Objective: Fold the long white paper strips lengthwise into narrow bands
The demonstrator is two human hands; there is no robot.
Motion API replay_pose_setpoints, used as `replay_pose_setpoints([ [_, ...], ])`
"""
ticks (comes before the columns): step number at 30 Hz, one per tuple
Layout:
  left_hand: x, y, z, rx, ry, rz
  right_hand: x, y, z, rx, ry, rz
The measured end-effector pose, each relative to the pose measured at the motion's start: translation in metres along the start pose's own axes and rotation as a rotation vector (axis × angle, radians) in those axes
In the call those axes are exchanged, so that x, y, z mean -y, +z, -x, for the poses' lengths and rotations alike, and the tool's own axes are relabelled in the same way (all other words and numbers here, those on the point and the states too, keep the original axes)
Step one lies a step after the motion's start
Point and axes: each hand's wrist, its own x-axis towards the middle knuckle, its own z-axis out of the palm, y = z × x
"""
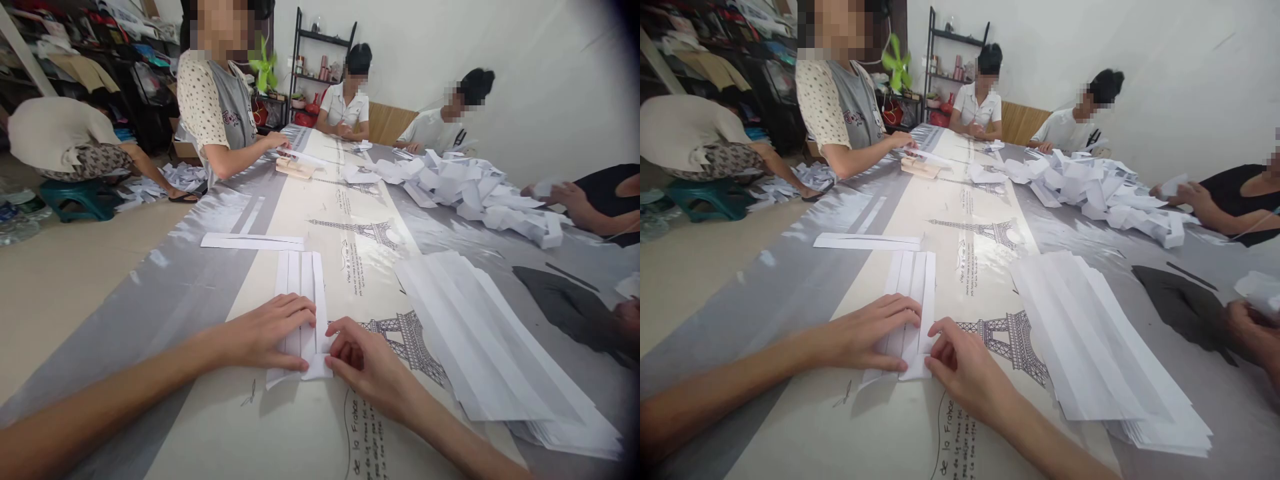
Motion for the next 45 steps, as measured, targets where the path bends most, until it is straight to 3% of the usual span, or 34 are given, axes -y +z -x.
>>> replay_pose_setpoints([
  [3, -0.006, -0.001, -0.001, -0.023, 0.081, -0.085, 0.003, 0.005, 0.001, -0.024, 0.014, 0.062],
  [9, -0.016, 0.000, -0.004, -0.004, 0.400, -0.196, 0.005, 0.010, 0.004, -0.061, -0.026, 0.200],
  [14, -0.020, 0.000, -0.004, -0.015, 0.518, -0.295, 0.001, 0.009, 0.002, -0.087, -0.103, 0.260],
  [17, -0.021, 0.002, -0.004, -0.005, 0.526, -0.344, 0.002, 0.007, 0.006, -0.097, -0.246, 0.379],
  [21, -0.022, 0.005, -0.003, 0.011, 0.484, -0.347, 0.002, 0.005, 0.021, -0.003, -0.591, 0.664],
  [25, -0.025, 0.004, -0.002, 0.052, 0.456, -0.298, -0.009, 0.009, 0.040, -0.071, -0.731, 0.877],
  [35, -0.027, 0.005, 0.007, 0.043, 0.474, -0.249, -0.015, 0.017, 0.043, -0.249, -0.652, 0.696],
  [45, -0.024, -0.002, 0.013, -0.009, 0.434, -0.117, -0.015, 0.021, 0.042, -0.293, -0.609, 0.637],
])
